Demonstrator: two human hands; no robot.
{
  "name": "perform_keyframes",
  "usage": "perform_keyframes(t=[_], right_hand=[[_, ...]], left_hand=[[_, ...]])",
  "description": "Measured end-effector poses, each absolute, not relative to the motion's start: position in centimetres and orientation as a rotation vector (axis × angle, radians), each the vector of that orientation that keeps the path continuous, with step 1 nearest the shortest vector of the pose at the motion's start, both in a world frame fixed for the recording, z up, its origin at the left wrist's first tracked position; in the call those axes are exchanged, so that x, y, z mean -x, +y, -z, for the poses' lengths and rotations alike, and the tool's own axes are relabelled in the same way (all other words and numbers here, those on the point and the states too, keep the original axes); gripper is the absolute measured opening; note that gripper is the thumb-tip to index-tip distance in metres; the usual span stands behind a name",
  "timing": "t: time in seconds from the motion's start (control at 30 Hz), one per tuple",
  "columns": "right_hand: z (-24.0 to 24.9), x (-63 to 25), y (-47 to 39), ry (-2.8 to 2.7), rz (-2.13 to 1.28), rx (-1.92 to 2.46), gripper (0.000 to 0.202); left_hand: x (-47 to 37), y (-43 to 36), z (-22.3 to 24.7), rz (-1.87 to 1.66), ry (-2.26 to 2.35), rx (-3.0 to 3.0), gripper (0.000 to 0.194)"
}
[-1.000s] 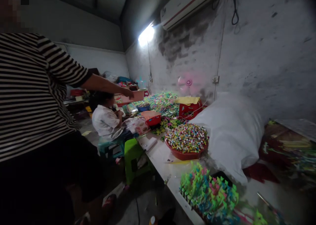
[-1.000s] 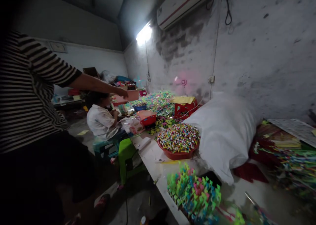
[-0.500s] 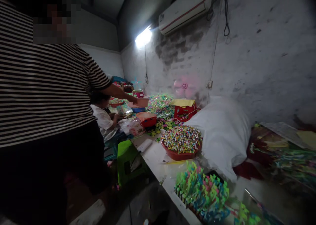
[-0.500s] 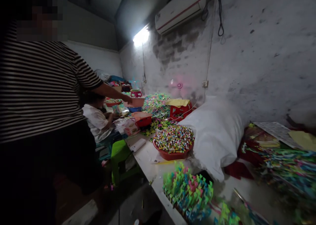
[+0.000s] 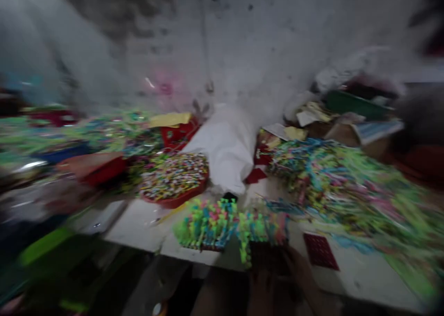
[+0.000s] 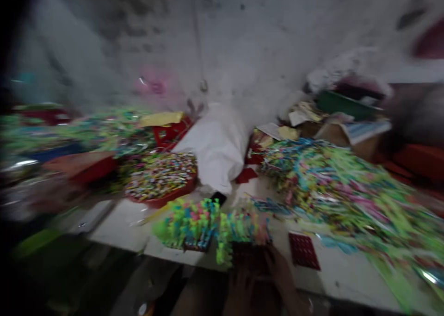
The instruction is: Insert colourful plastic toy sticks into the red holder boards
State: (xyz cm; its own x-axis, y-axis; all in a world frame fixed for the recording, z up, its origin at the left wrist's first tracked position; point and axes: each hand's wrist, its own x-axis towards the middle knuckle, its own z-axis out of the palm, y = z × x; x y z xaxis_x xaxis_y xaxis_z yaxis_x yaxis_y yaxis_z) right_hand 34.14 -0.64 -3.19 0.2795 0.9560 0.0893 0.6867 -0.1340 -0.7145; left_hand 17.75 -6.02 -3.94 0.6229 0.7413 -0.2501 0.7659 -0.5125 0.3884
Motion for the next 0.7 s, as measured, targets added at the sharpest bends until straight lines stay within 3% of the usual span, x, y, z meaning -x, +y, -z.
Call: perform_keyframes(t=[0.13, 0.33, 0.53, 0.7], right_hand=[[4.2, -36.2, 0.1, -1.401, -0.706, 1.635, 0.041], [2.3, -39.6, 3.3, -1.406, -0.323, 1.853, 0.033], [1.7, -39.1, 10.5, -1.755, -0.286, 2.125, 0.027], [1.6, -38.8, 11.7, -1.798, -0.331, 2.148, 0.022]], left_hand=[[-18.1, -4.7, 6.9, 0.021, 1.23, -2.56, 0.046], [-18.0, -5.0, 10.8, -0.31, 1.568, -2.859, 0.053], [-18.0, -5.3, 10.9, -0.256, 1.562, -2.959, 0.048], [-18.2, -5.5, 10.8, -0.206, 1.596, -2.913, 0.051]])
